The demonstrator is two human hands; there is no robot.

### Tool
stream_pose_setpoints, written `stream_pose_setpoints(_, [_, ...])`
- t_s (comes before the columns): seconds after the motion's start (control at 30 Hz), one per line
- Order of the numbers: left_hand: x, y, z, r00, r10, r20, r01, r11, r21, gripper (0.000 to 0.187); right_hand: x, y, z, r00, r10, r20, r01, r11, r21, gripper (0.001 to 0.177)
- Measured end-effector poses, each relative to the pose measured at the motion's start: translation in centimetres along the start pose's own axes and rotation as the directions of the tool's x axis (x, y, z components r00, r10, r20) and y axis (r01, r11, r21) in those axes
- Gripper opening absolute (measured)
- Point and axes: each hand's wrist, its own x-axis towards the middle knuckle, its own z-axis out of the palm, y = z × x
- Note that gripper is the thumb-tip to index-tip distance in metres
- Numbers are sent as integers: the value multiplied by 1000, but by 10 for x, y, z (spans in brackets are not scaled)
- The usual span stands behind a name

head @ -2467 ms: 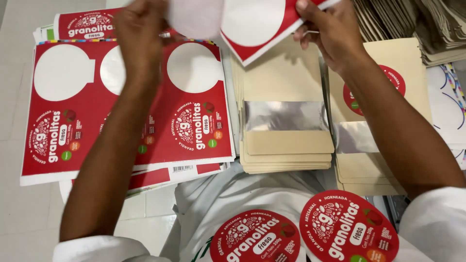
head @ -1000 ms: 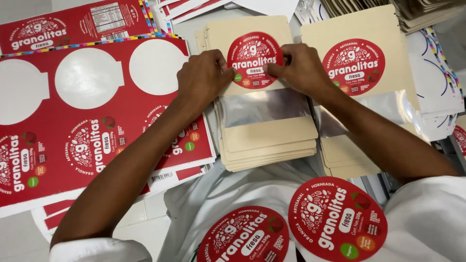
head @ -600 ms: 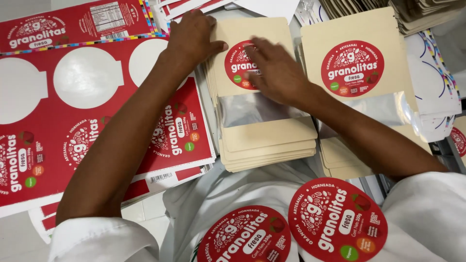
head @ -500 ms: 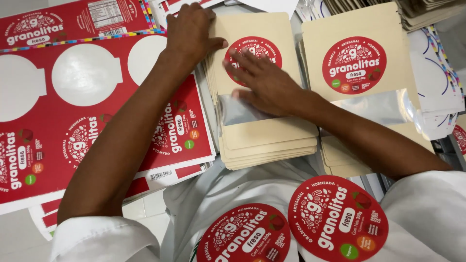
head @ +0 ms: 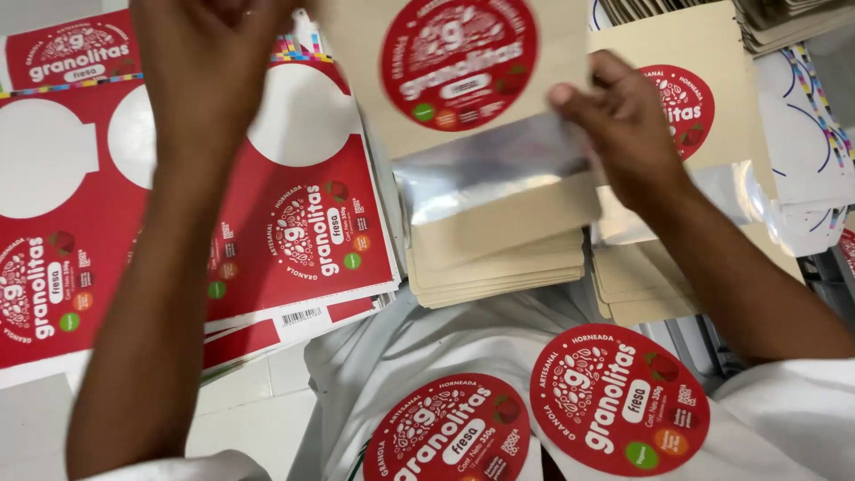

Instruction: The person repeatedly peels circular red stickers from a sheet and applies them to the front of small beige paper bags. The person handles the sticker sheets and bags by hand, placing each sticker on a bag and stacking the finished items.

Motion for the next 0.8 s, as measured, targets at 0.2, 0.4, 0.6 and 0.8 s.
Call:
stream_pose_setpoints(0.2, [-130, 62, 62, 870, -221, 441, 252, 968, -11, 17, -44, 26, -100, 889, 252, -383, -270, 963, 5, 43])
stream_pose_setpoints(0.4, [-169, 71, 65, 385, -438, 812, 698, 714, 53, 32, -85, 69, -147, 934, -79, -349, -237, 592, -770, 61])
stream_pose_setpoints(0.6, [-160, 86, 58, 164, -522, 837, 689, 667, 282, 47, -63, 4, -74, 967, 64, -248, -214, 731, -648, 36])
stream_pose_setpoints(0.8, [-170, 26, 50, 545, -436, 716, 707, 699, -112, 18, -67, -32, -10, 964, -6, 267, 138, 867, -478, 31])
